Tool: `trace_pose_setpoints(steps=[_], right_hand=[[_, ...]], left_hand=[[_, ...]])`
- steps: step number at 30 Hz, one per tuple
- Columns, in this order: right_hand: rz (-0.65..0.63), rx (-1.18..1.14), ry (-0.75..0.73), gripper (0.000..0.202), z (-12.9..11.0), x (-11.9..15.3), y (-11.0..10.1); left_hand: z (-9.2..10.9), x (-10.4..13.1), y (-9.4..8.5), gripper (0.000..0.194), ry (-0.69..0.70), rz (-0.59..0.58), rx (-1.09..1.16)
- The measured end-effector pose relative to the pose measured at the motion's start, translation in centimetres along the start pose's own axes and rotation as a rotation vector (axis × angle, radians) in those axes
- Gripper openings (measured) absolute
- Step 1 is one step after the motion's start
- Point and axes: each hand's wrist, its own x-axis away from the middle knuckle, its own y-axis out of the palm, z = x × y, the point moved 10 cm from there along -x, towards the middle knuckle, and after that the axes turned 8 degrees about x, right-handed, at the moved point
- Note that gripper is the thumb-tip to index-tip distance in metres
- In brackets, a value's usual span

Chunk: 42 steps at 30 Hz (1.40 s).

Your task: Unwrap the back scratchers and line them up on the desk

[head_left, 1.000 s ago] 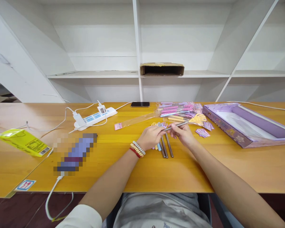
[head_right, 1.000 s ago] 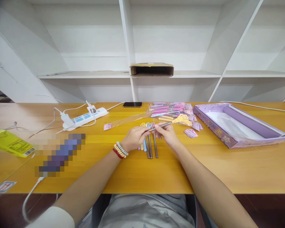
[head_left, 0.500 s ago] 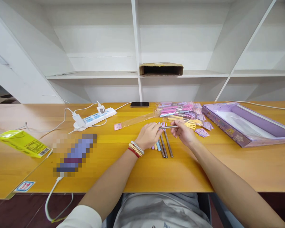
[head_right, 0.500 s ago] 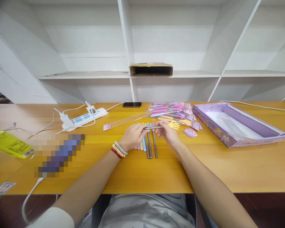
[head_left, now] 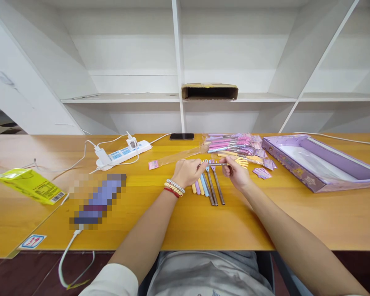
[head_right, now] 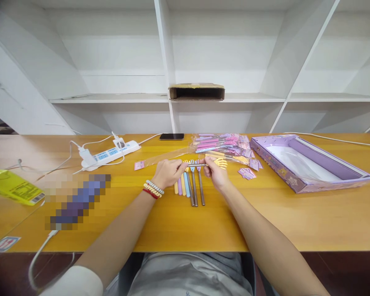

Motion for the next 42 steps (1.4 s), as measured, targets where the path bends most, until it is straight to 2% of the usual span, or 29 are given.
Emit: trace_pose_setpoints(steps=[5, 9, 12, 16, 19, 24, 26, 30, 34, 39, 42], right_hand=[[0.073, -0.081, -0.027, 0.032, -1.4, -0.2, -2.4], [0.158, -0.106, -0.067, 0.036, -2.7, -0.4, -5.1], [0.172, -0.142, -0.11, 0.039, -3.3, -0.6, -5.7], [0.203, -0.246, -0.142, 0.039, -3.8, -0.8, -6.5], [0.335, -0.359, -0.179, 0.036, -4.8, -0.5, -10.1], [0.628, -0.543, -0.314, 0.035, -6.5, 1.5, -19.0], [0.68, -0.55, -0.351, 0.033, -6.6, 2.2, -21.5], [0.74, -0.61, -0.397, 0.034, -6.0, 3.2, -24.5], [0.785, -0.612, -0.476, 0.037, -6.6, 4.2, -26.0], [0.799, -0.601, -0.444, 0.042, -6.8, 4.2, -25.5], [0.819, -0.606, -0.435, 0.042, -6.7, 4.3, -25.5]], left_hand=[[-2.3, -0.1, -0.4, 0.056, -0.06, 0.005, 0.007], [-4.5, -0.1, -2.0, 0.059, -0.101, 0.112, -0.009], [-5.1, -0.3, -3.0, 0.059, -0.088, 0.195, -0.043], [-6.3, -0.4, -3.3, 0.059, -0.118, 0.213, -0.104], [-9.3, 0.2, -3.6, 0.057, -0.234, 0.184, -0.147], [-15.6, 2.5, -5.7, 0.051, -0.452, 0.186, -0.19], [-16.7, 2.9, -6.6, 0.049, -0.453, 0.213, -0.215], [-17.4, 3.2, -7.9, 0.043, -0.413, 0.32, -0.294], [-18.3, 3.7, -8.3, 0.034, -0.393, 0.404, -0.304], [-18.6, 4.1, -9.1, 0.029, -0.343, 0.505, -0.338], [-18.4, 4.0, -9.5, 0.027, -0.315, 0.518, -0.35]])
